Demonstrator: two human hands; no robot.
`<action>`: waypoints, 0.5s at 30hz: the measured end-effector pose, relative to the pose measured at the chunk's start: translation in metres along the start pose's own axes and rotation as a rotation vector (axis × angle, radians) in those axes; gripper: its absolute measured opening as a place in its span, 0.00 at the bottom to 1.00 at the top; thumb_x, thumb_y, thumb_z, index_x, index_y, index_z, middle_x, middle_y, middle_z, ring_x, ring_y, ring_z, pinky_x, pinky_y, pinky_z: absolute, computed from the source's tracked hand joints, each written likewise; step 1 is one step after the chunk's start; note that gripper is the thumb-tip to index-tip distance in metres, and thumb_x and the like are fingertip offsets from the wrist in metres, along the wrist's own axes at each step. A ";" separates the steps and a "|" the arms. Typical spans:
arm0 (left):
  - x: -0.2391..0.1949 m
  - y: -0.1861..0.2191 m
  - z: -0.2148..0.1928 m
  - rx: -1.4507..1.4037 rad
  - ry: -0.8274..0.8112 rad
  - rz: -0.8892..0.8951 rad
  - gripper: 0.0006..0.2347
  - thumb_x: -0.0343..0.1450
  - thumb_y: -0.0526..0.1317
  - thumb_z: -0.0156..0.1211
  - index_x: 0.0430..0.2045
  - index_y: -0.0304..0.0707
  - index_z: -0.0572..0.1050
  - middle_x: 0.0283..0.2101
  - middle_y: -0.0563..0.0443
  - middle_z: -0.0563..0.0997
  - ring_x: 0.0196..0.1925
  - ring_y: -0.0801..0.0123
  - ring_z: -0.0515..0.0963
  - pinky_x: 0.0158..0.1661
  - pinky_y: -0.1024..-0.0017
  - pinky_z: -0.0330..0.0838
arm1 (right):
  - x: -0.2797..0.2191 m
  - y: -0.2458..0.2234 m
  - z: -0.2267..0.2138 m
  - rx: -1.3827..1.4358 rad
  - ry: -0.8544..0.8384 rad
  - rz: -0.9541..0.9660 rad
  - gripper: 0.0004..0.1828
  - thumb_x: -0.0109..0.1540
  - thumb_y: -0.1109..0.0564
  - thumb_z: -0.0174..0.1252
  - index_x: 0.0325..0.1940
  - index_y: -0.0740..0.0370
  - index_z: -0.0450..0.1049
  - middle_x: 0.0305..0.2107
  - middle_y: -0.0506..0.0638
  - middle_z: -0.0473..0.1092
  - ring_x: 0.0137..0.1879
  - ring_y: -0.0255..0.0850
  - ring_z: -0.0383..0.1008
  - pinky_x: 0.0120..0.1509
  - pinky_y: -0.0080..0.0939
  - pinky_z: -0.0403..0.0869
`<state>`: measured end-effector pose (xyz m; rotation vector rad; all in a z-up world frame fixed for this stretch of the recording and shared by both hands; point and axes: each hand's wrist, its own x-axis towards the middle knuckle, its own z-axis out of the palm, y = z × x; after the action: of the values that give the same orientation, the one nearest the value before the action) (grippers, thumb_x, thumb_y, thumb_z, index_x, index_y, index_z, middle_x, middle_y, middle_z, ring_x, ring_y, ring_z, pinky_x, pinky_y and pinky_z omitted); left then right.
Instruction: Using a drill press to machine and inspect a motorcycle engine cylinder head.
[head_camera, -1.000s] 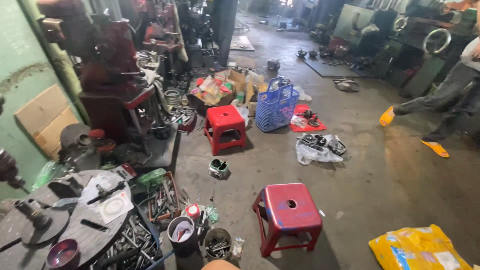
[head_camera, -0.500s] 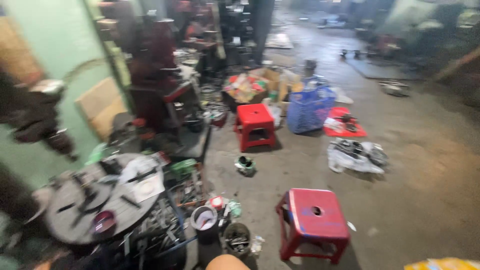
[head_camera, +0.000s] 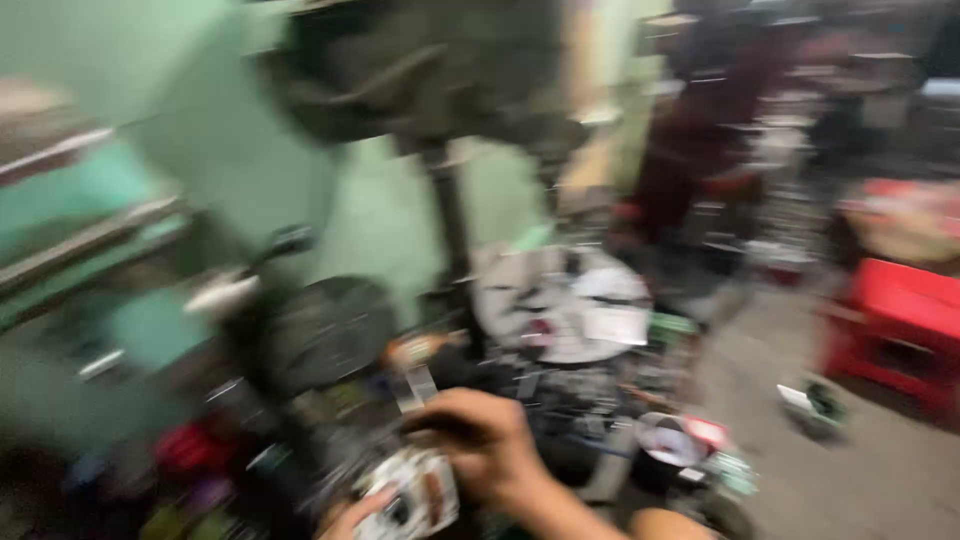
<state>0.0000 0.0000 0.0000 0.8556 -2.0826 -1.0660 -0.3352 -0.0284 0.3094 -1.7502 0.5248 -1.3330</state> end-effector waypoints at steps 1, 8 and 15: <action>0.017 0.071 -0.024 0.016 0.056 -0.027 0.31 0.76 0.54 0.58 0.65 0.28 0.58 0.71 0.29 0.62 0.75 0.47 0.61 0.71 0.48 0.53 | 0.001 0.001 -0.002 -0.143 0.063 -0.083 0.16 0.50 0.69 0.67 0.42 0.62 0.82 0.37 0.48 0.81 0.38 0.38 0.81 0.45 0.35 0.78; 0.076 0.226 -0.047 -0.704 0.998 -0.679 0.18 0.63 0.35 0.62 0.46 0.22 0.82 0.42 0.37 0.88 0.40 0.55 0.83 0.44 0.64 0.75 | -0.031 0.042 0.015 -0.047 -0.089 0.028 0.11 0.55 0.69 0.59 0.38 0.64 0.84 0.32 0.48 0.81 0.26 0.34 0.77 0.27 0.32 0.73; 0.062 0.240 -0.058 -0.455 0.969 -0.530 0.26 0.56 0.45 0.70 0.46 0.25 0.79 0.55 0.35 0.79 0.58 0.49 0.77 0.60 0.52 0.66 | -0.073 0.262 0.017 -0.400 -0.585 -0.082 0.12 0.59 0.53 0.66 0.46 0.47 0.82 0.38 0.45 0.76 0.42 0.33 0.78 0.47 0.31 0.77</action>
<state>-0.0529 0.0368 0.2461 1.3554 -0.7935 -1.0137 -0.3030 -0.1112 0.0521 -2.3896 0.4001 -0.7307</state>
